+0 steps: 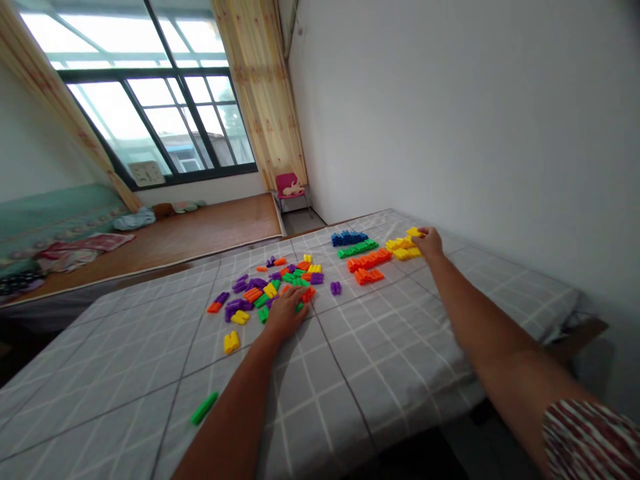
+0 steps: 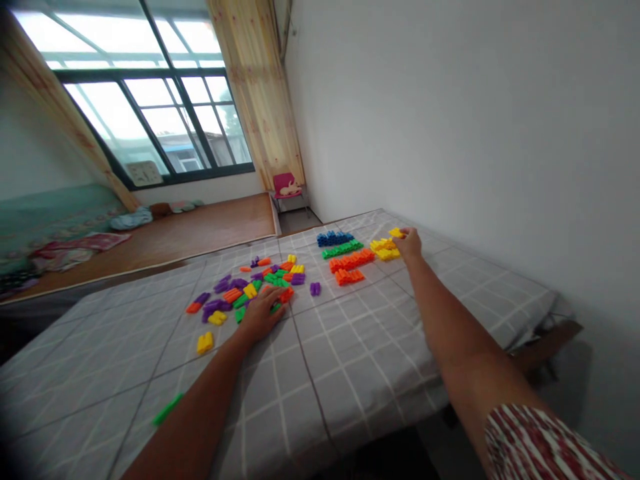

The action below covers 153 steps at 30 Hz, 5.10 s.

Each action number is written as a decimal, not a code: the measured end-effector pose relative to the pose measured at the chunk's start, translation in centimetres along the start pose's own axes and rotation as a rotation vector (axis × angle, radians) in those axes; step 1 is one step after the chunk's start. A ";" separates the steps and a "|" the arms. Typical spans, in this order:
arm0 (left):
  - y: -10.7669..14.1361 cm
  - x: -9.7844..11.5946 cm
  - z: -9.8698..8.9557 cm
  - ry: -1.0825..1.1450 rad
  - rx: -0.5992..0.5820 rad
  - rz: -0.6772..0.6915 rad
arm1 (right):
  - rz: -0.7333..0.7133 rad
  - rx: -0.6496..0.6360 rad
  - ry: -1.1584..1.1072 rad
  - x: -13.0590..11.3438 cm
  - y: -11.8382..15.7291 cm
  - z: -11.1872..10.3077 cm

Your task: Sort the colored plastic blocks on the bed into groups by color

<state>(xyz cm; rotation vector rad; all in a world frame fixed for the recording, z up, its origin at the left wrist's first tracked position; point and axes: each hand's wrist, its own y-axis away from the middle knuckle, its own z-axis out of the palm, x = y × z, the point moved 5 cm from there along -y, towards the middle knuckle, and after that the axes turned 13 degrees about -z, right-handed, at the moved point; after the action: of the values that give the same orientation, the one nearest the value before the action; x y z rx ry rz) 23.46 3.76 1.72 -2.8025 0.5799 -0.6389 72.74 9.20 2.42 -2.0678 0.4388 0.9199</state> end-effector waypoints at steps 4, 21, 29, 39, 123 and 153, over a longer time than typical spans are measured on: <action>0.0 0.0 0.0 0.002 0.001 0.006 | 0.021 -0.092 0.175 3.6 1.1 0.0; 0.3 0.0 0.0 0.030 0.018 0.006 | -0.124 -0.028 0.347 1.3 1.9 -0.5; 0.4 -0.1 -0.1 -0.016 0.006 -0.077 | -0.480 0.126 0.278 -3.6 3.5 -0.5; -0.4 -3.7 -0.9 0.126 0.202 -0.292 | -1.050 -0.825 -0.111 -21.6 17.1 9.5; 0.1 -1.3 1.0 0.344 -0.130 0.044 | -0.974 -0.966 0.350 -16.0 15.6 5.0; 0.1 -1.0 0.8 0.296 -0.106 0.065 | -0.746 -1.269 -0.107 -13.1 13.6 0.9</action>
<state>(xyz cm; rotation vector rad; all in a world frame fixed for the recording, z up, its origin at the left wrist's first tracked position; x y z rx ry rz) 22.92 4.17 0.62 -2.7895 0.7762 -1.0485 55.59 1.52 4.41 -2.8490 -1.2282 0.8786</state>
